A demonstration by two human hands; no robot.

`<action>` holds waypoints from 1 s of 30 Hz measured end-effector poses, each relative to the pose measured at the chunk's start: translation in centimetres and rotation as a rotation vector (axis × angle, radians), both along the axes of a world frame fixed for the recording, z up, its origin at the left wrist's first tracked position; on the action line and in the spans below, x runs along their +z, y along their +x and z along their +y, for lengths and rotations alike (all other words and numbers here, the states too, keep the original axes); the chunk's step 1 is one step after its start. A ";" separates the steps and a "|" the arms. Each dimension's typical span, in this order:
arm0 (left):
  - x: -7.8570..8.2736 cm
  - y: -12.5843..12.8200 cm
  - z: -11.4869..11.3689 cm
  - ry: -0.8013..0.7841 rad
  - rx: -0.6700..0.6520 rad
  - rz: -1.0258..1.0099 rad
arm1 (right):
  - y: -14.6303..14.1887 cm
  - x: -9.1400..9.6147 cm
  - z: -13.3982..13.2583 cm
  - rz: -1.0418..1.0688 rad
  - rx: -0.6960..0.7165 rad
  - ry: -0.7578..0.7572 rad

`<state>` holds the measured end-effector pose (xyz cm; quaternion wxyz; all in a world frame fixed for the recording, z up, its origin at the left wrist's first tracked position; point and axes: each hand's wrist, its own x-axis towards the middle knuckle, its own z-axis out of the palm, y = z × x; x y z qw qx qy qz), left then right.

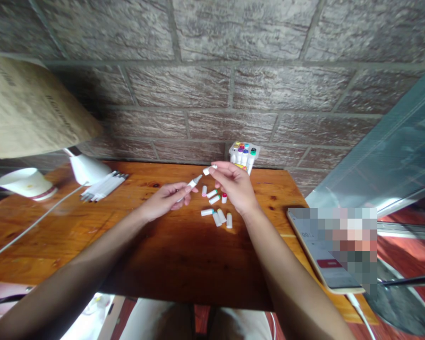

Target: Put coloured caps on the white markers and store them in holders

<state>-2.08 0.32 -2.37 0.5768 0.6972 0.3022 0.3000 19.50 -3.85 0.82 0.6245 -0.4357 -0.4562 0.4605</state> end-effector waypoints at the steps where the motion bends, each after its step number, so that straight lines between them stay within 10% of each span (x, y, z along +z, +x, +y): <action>1: 0.0 0.0 0.0 0.024 -0.011 0.020 | -0.1 0.0 0.0 -0.020 0.018 -0.004; 30: 0.7 0.2 -1.4 0.640 0.139 0.219 | -1.1 -1.1 -0.4 -0.144 0.307 0.017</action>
